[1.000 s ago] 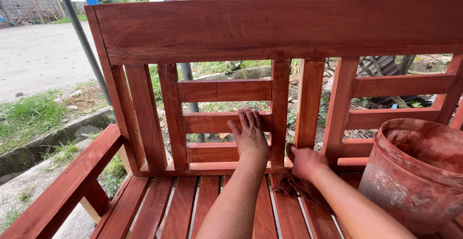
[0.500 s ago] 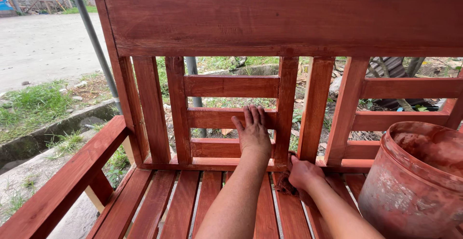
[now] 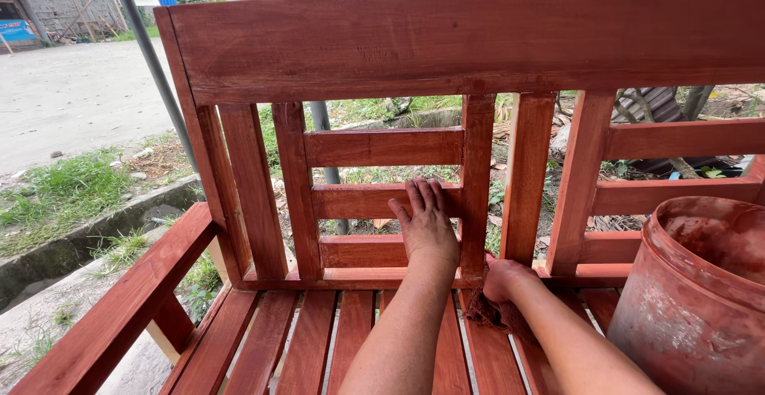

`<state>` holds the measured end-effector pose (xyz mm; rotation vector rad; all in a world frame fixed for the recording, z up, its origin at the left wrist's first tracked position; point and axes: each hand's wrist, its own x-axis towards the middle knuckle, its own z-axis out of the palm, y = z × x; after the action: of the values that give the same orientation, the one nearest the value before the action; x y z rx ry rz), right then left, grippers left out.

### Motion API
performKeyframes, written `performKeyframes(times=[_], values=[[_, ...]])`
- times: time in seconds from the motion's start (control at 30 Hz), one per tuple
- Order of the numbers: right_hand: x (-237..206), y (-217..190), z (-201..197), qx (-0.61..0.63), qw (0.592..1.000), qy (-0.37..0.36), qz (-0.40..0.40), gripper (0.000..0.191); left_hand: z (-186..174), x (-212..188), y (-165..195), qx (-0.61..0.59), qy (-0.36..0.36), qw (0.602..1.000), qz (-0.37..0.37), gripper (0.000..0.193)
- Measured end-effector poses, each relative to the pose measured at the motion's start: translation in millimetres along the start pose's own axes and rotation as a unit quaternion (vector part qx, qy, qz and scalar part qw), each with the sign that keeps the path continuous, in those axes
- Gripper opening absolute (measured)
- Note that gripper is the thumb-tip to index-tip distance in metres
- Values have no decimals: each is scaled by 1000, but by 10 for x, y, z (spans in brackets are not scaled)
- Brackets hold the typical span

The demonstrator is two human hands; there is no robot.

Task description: The person applies reddish-brown stain to a wooden bench using a cloth. They wipe the backrest slats and vertical supports, then move to the seat slats, repeatedly rubbing the stain into the wood. A bucket of stain sits on the bench during the task.

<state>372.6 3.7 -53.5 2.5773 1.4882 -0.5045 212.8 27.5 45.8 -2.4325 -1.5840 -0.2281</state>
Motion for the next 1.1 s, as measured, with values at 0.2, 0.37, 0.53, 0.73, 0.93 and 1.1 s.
performKeyframes(times=[0.2,0.37,0.53,0.73,0.93,1.1], values=[[-167,143,172,-31,998,43,-44,86,-1,-12,-14,-13,-2,1000,4,96],[-342,117,149,-91,994,57,-37,81,39,13,-42,-13,8,1000,8,94],[-539,-30,-518,-70,991,113,-24,78,97,35,-38,0,20,1000,11,86],[-861,-143,-1885,-42,969,244,-20,92,148,68,-26,-15,6,1000,12,84],[-1050,-149,-2265,-28,961,276,12,87,122,35,-54,-23,9,1000,18,88],[-784,-32,-1472,-34,973,228,-10,81,79,23,-80,-14,0,1000,16,87]])
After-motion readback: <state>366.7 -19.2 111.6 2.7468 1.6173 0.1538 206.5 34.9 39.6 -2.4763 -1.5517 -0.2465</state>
